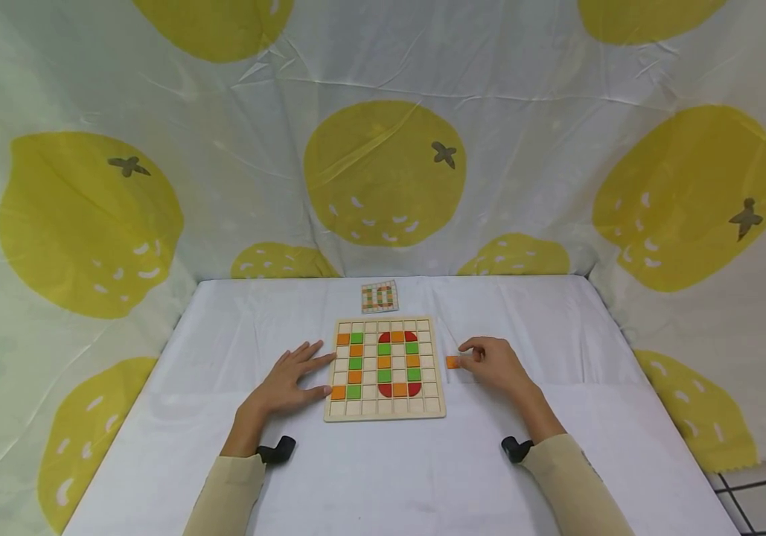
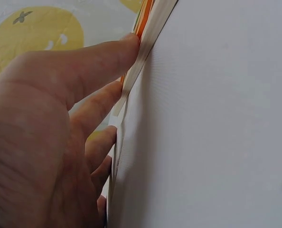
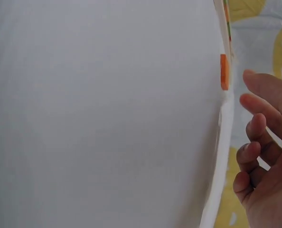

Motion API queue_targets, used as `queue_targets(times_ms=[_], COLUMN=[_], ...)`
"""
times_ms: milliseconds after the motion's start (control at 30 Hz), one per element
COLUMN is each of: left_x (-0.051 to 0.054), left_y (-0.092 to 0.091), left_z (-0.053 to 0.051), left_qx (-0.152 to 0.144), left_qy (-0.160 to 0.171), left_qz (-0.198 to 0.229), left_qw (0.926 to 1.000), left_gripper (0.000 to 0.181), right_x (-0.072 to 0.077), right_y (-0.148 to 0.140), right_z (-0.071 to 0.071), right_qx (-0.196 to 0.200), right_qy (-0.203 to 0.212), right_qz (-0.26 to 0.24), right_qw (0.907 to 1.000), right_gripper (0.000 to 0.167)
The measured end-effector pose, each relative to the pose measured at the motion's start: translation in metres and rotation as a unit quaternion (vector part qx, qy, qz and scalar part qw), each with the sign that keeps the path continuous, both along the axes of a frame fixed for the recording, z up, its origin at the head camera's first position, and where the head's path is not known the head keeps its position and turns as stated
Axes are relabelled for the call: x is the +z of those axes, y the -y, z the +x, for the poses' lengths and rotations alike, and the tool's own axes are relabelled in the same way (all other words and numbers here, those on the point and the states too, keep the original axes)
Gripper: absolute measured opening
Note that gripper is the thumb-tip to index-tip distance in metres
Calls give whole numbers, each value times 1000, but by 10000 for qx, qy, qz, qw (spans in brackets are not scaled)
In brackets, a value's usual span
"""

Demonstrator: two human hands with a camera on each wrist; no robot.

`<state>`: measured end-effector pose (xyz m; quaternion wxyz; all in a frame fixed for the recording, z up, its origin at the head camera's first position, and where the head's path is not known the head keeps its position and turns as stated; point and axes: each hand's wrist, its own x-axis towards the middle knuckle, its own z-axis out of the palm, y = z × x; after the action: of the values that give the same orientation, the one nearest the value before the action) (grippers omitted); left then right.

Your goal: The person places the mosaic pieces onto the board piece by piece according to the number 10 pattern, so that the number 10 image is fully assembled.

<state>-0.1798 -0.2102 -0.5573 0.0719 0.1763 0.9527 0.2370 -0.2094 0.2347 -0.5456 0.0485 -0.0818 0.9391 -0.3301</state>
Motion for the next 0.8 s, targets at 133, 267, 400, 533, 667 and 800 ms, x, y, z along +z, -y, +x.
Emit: queue_targets(times_ms=[133,267,400,533,667,800], left_x=[0,-3,-5,-5,-4,-3], left_y=[0,0,1,0,0,0], left_z=[1,2,1,0,-1,-2], left_qx=[28,23,13,32,54,61], left_qy=[22,73,71,67,95,126], left_qz=[25,-24,-58,-44,-37,-40], left_qw=[10000,10000,10000,10000,9999,9999], left_gripper=[71,73,74,73,73,74], right_x=[0,-1,-5,-8,-9,-9], right_y=[-9,-15,-20,-24,-25,-22], right_z=[0,0,-1,-1,-2,-4], right_qx=[-34,28,76,208,446,614], right_qy=[68,108,83,22,75,236], right_qz=[76,123,130,106,32,-14], right_qw=[9999,9999,9999,9997,9990,9978], right_gripper=[27,30,30,31,37,44])
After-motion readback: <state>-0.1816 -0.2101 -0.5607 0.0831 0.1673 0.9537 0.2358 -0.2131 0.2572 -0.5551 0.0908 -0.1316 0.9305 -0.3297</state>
